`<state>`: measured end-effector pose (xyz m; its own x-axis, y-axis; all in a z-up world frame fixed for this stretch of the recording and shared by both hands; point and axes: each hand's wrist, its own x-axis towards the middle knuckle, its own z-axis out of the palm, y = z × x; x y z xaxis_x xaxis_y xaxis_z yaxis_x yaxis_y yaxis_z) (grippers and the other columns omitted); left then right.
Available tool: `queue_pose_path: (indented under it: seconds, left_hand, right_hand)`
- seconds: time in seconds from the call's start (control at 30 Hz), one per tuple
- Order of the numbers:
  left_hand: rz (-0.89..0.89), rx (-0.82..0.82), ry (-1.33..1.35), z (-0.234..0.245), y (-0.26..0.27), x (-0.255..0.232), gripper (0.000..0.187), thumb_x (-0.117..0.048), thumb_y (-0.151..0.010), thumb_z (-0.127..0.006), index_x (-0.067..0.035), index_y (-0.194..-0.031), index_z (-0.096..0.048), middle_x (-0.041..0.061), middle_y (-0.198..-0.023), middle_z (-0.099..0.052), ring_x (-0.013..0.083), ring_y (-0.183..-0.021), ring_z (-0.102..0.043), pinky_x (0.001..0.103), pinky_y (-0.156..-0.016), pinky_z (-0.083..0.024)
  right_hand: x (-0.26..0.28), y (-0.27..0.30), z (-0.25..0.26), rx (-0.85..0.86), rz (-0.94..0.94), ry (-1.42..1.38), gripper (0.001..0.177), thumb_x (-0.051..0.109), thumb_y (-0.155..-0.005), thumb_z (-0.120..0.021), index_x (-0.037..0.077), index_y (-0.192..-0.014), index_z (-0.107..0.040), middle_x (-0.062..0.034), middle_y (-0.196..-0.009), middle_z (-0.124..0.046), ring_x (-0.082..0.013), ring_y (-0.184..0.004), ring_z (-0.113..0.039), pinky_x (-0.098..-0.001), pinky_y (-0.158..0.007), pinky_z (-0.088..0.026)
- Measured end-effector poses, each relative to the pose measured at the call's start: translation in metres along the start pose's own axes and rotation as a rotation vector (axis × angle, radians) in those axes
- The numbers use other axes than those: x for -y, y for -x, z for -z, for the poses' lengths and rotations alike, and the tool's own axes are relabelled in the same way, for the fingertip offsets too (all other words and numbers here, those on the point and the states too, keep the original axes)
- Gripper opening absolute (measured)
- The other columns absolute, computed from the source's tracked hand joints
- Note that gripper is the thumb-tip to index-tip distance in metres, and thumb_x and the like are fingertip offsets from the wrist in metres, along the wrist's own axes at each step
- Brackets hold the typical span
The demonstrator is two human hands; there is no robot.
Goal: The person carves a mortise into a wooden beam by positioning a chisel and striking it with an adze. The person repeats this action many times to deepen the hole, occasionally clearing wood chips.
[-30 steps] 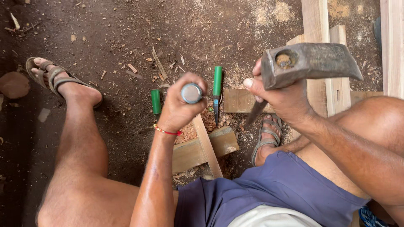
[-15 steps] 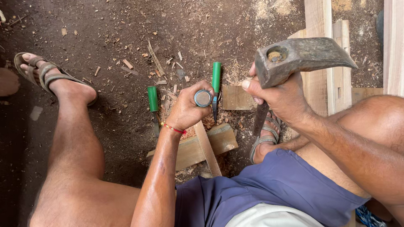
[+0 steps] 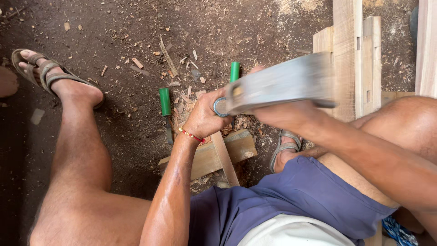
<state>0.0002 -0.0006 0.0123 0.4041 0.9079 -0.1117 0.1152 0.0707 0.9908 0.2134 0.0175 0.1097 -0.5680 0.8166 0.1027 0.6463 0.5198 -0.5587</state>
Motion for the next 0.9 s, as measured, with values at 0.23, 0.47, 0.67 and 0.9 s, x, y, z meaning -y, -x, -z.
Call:
queue_pose_path:
  seconds: [0.23,0.47,0.67,0.9]
  left_hand:
    - [0.076,-0.004,-0.043,0.0,-0.003,0.024,0.043,-0.007,-0.074,-0.075,-0.006,-0.117,-0.07,0.005,-0.093,-0.075,0.0132,-0.083,-0.068,0.032,-0.075,-0.059]
    - [0.023,0.053,0.0,0.002,-0.015,0.02,0.041,-0.016,-0.079,-0.079,-0.006,-0.117,-0.069,0.004,-0.098,-0.076,0.0162,-0.092,-0.071,0.034,-0.081,-0.059]
    - [0.05,0.042,-0.033,0.001,-0.002,0.036,0.044,-0.014,-0.075,-0.08,-0.005,-0.117,-0.07,0.005,-0.1,-0.076,0.016,-0.093,-0.07,0.033,-0.083,-0.06]
    - [-0.021,0.051,0.183,-0.003,-0.01,0.064,0.044,-0.007,-0.083,-0.077,-0.004,-0.126,-0.066,0.006,-0.116,-0.075,0.0131,-0.107,-0.068,0.033,-0.097,-0.056]
  right_hand:
    - [0.003,-0.002,-0.021,-0.082,0.146,-0.233,0.021,0.003,-0.092,-0.071,0.007,-0.113,-0.068,-0.0082,-0.095,-0.071,-0.0226,-0.084,-0.072,-0.0358,-0.069,-0.059]
    - [0.01,-0.008,-0.03,-0.09,0.093,0.193,0.035,0.004,-0.08,-0.075,0.008,-0.114,-0.071,-0.0089,-0.091,-0.071,-0.0255,-0.078,-0.069,-0.0397,-0.062,-0.058]
    - [-0.004,0.006,-0.047,0.063,0.139,-0.113,0.029,0.004,-0.093,-0.067,0.007,-0.122,-0.062,-0.0067,-0.096,-0.068,-0.0203,-0.082,-0.07,-0.0342,-0.068,-0.06]
    - [-0.01,0.003,-0.038,-0.041,0.169,0.089,0.031,0.007,-0.087,-0.067,0.01,-0.118,-0.064,-0.0052,-0.09,-0.068,-0.0175,-0.07,-0.069,-0.0311,-0.061,-0.061]
